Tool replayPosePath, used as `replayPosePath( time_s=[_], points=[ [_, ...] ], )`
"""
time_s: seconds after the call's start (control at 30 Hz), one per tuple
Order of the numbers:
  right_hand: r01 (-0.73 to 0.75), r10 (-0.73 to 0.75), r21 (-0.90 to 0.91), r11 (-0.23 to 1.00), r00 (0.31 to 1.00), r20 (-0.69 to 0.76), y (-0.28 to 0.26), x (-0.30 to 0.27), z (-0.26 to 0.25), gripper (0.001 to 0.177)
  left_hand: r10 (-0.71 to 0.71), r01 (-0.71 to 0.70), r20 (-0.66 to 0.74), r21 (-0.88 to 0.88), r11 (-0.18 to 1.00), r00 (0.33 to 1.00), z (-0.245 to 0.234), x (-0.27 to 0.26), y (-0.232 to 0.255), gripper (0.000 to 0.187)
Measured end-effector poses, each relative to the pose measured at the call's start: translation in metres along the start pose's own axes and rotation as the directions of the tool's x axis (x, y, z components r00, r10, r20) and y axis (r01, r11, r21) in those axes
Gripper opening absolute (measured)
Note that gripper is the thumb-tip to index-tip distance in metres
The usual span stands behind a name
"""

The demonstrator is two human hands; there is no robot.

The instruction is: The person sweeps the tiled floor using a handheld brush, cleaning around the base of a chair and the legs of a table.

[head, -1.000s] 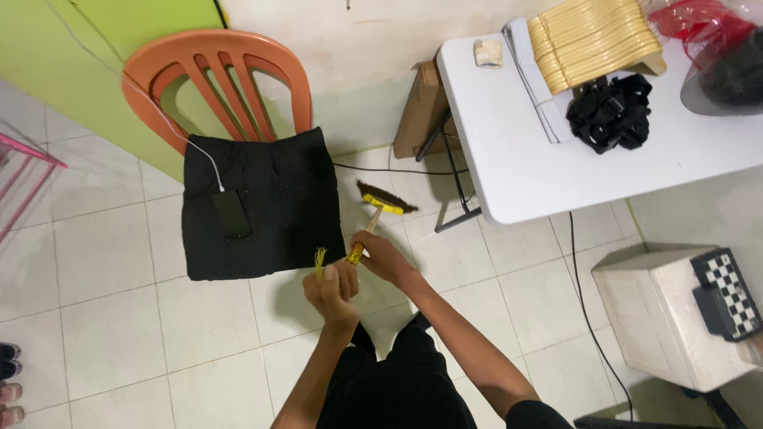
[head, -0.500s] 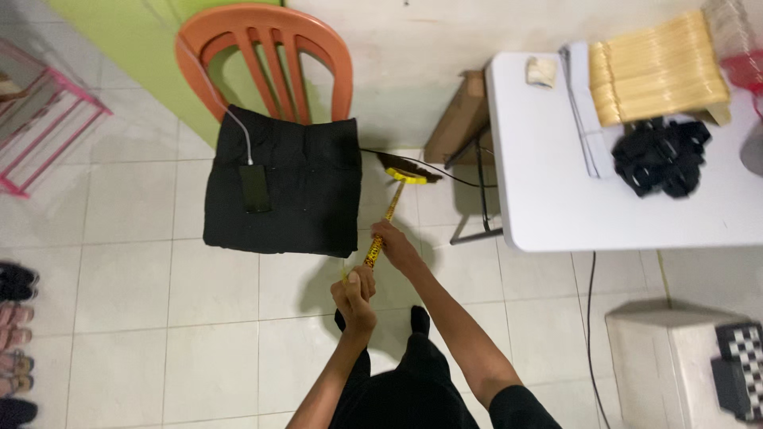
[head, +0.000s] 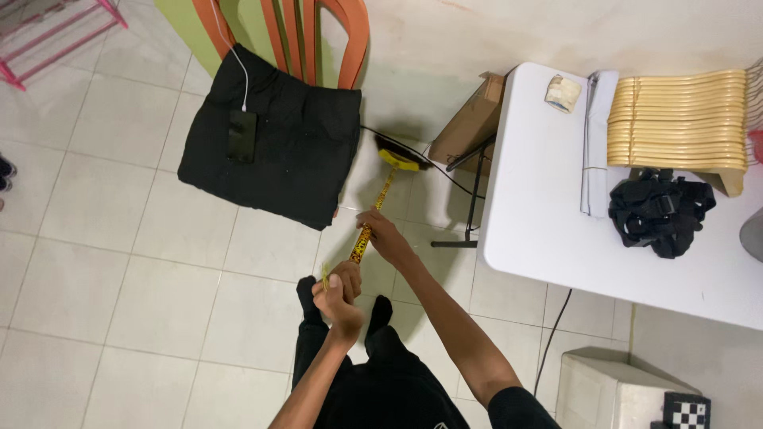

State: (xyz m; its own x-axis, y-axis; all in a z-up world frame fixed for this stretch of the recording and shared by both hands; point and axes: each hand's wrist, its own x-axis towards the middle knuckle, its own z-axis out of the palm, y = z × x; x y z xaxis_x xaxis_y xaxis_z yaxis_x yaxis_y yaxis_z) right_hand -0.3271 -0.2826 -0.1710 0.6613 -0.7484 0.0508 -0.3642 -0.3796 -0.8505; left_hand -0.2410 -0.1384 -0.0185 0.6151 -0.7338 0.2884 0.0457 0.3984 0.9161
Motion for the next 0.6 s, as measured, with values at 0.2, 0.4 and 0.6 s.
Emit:
replayPosePath(
  time_s=[0.2,0.4,0.6],
  points=[
    [0.253,-0.253,0.047,0.966,0.967,-0.002,-0.016,-0.011,-0.006,0.029,0.139,-0.133,-0.054,0.107,0.985,0.989,0.030,-0.014,0.023,0.055],
    [0.082,-0.094,0.066,0.994,0.971,0.221,-0.053,-0.035,-0.040,0.025,0.073,-0.074,-0.123,0.003,0.997,0.990,0.048,-0.013,0.054,0.059],
    [0.067,-0.020,-0.115,0.991,0.929,0.369,-0.076,-0.062,-0.058,0.022,0.071,-0.073,-0.150,-0.013,0.997,0.986,0.056,-0.023,0.090,0.060]
  ],
)
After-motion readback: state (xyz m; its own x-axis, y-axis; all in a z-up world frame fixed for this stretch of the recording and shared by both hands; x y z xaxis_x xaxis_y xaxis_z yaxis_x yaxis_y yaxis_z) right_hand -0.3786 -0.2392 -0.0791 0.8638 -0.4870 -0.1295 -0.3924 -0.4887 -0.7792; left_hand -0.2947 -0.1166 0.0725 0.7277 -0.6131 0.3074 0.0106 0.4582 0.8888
